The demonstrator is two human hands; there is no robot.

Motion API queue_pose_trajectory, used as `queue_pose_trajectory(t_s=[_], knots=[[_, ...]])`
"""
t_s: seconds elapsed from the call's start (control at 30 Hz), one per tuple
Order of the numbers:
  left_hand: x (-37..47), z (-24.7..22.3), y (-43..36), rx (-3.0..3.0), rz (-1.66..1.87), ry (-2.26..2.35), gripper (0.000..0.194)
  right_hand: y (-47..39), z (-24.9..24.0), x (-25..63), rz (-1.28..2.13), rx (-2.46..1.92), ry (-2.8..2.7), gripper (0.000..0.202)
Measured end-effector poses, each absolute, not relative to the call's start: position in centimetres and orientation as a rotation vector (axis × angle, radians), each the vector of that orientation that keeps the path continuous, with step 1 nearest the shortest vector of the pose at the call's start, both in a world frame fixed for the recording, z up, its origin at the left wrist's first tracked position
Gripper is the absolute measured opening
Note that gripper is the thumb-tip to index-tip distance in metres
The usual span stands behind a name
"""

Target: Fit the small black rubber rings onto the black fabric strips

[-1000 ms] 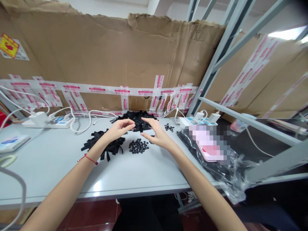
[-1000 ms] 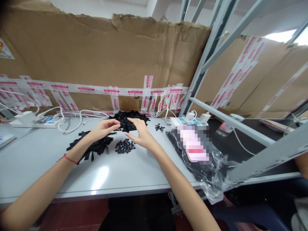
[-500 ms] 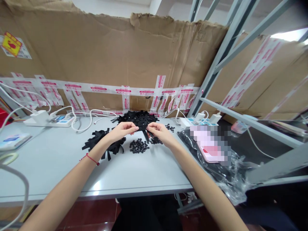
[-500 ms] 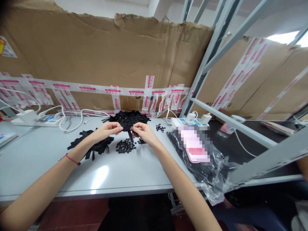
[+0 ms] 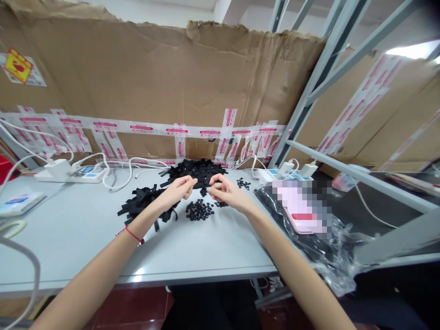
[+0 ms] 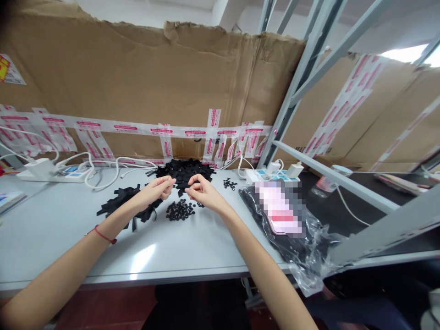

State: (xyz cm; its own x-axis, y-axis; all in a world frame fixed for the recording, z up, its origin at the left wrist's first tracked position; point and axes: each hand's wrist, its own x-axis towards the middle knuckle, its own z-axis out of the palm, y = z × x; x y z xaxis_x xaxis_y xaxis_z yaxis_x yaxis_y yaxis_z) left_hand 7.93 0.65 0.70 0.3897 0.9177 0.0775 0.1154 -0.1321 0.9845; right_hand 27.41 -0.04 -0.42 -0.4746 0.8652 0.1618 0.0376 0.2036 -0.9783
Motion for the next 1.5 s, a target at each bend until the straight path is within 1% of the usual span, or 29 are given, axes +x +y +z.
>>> queue_pose_trajectory(t_s=[0.13, 0.27, 0.43, 0.6, 0.67, 0.8, 0.87, 1.1, 1.2, 1.37, 1.5], knots=[[7.9, 1.1, 0.0, 1.897, 0.715, 1.106, 0.036, -0.8, 0.3, 27.3, 1.32, -0.756, -1.844, 0.022], [7.9, 1.4, -0.5, 2.045, 0.54, 1.013, 0.042, -1.2, 1.0, 27.3, 1.333, -0.762, -1.867, 0.006], [7.8, 1.6, -0.5, 2.031, 0.6, 0.93, 0.047, -0.9, 0.8, 27.5, 1.344, -0.798, -1.873, 0.013], [7.8, 1.9, -0.5, 2.046, 0.595, 0.865, 0.033, -1.0, 0.5, 27.5, 1.277, -0.793, -1.863, 0.016], [7.8, 1.8, -0.5, 2.027, 0.57, 0.85, 0.034, -1.1, 0.5, 27.4, 1.173, -0.823, -1.894, 0.019], [7.8, 1.0, -0.1, 1.933, 0.56, 0.798, 0.034, -1.4, 0.2, 26.8, 0.808, -0.937, -1.988, 0.037], [7.9, 0.4, 0.2, 1.875, 0.598, 0.752, 0.035, -1.4, -0.2, 26.4, 0.668, -0.982, -2.007, 0.042], [8.8, 0.0, 0.1, 1.572, 0.711, 0.744, 0.034, -1.5, -1.2, 25.1, 0.442, -1.081, -1.944, 0.042], [9.2, 0.2, -0.2, 1.489, 0.751, 0.734, 0.034, -1.3, -1.3, 25.0, 0.506, -1.076, -1.901, 0.041], [9.3, 0.2, -0.5, 1.421, 0.813, 0.75, 0.025, -0.6, -2.2, 25.0, 0.917, -0.879, -1.83, 0.044], [9.0, 0.4, -0.5, 1.374, 0.828, 0.722, 0.02, -0.3, -2.6, 24.8, 1.18, -0.739, -1.723, 0.046]])
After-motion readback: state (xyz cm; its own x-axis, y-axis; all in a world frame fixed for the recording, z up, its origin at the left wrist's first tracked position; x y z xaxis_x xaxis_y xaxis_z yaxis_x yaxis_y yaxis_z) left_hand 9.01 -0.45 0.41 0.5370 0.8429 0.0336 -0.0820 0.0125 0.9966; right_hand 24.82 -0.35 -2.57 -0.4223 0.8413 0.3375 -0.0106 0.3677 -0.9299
